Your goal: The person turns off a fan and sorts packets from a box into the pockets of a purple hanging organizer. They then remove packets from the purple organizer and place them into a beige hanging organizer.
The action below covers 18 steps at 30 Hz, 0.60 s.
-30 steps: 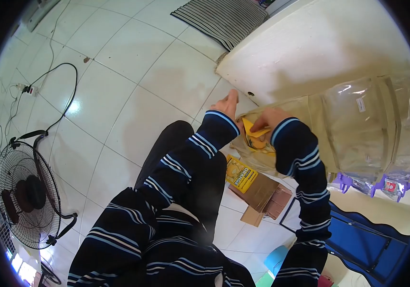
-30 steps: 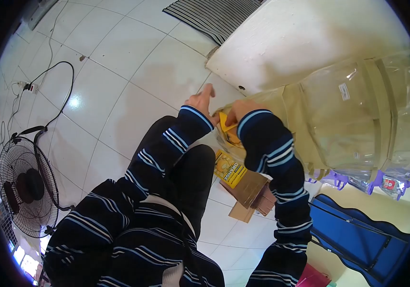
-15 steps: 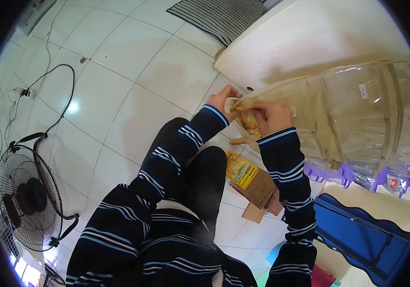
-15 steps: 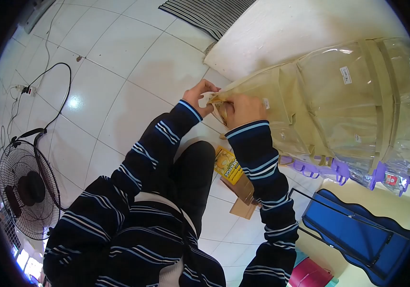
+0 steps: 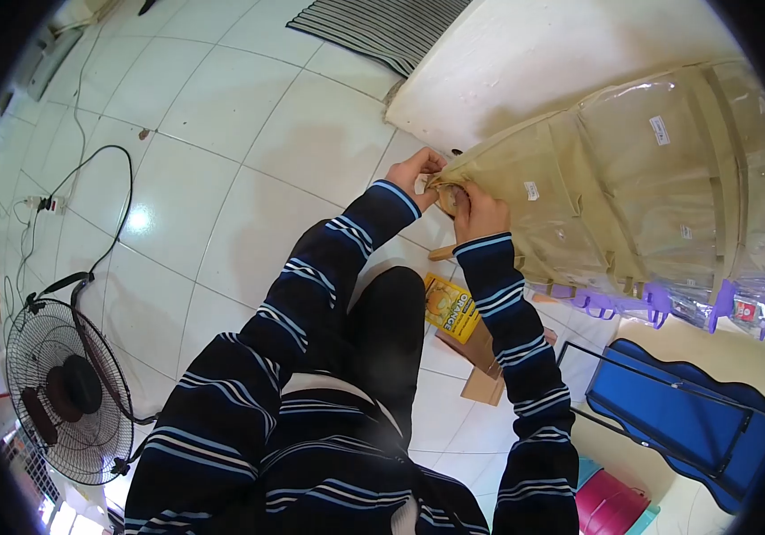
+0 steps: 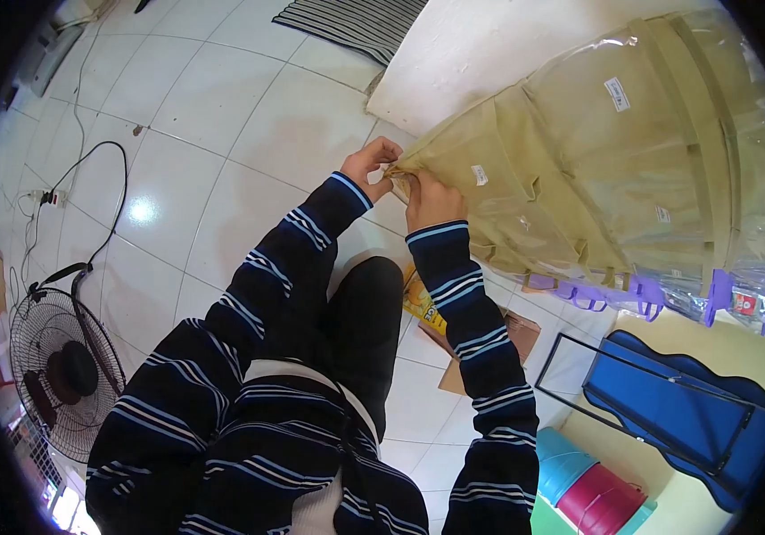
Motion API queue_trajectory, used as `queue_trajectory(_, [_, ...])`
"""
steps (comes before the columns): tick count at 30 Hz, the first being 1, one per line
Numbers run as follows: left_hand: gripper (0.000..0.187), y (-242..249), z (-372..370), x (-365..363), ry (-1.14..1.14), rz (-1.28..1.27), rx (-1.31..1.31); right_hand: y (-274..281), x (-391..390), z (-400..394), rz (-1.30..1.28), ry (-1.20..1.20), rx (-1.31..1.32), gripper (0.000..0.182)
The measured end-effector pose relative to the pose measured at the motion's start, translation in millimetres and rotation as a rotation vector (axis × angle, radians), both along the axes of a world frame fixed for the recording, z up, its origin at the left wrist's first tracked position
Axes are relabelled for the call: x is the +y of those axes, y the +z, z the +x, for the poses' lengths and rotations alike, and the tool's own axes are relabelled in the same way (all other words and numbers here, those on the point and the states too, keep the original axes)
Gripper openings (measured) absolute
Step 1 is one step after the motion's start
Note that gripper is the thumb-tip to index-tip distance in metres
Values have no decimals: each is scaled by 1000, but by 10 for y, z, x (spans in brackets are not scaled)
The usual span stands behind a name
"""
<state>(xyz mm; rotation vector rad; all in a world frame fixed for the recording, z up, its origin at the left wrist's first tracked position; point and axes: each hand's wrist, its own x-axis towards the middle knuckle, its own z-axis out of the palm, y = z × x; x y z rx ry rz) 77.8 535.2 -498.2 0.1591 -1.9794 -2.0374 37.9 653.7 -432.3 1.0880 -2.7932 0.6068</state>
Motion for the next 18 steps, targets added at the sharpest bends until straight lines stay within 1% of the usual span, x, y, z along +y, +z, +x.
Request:
queue_trajectory(2, [32, 23, -29, 14, 31, -84, -23, -40, -5, -31, 39, -37, 0, 12])
queue_trajectory(4, [33, -56, -57, 38, 34, -72, -24, -71, -43, -31, 246, -75, 85, 12])
queue_trajectory(5, [33, -97, -69, 51, 44, -59, -27, -91, -43, -56, 244, -85, 84, 12])
queue_trajectory(6, [33, -77, -72, 54, 35, -63, -27, -106, -59, -82, 295, -85, 98, 13])
queue_trajectory(7, [30, -59, -68, 58, 67, -103, -22, -117, -60, -89, 346, -84, 111, 16])
queue_trajectory(8, [27, -41, -65, 64, 99, -141, -17, -116, -40, -93, 343, -93, 107, 16])
queue_trajectory(9, [27, -78, -81, 73, 90, -145, -19, -67, -34, -88, 369, -86, 54, 14])
queue_trajectory(11, [22, -142, -154, 49, 215, 38, 80, -21, 2, -77, 385, -93, 0, 12])
queue_trajectory(12, [22, -106, -166, 14, 204, 32, 79, -10, 58, -24, 165, -79, 53, 12])
queue_trajectory(13, [22, -84, -158, -26, 270, -32, 47, 1, 129, 54, -53, -73, 102, 14])
queue_trajectory(14, [23, -62, -157, -58, 325, -96, 18, 33, 218, 124, -55, -100, 96, 14])
queue_trajectory(15, [26, -53, -173, -95, 363, -153, 83, 122, 319, 202, -303, -119, 202, 16])
queue_trajectory(16, [25, -49, -185, -109, 360, -147, 92, 174, 450, 288, -544, -136, 316, 19])
queue_trajectory(17, [23, -51, -193, -124, 339, -128, 94, 80, 621, 389, -536, -168, 321, 19])
queue_trajectory(18, [22, -46, -211, -138, 320, -114, 98, -152, 829, 498, -665, -431, 121, 22])
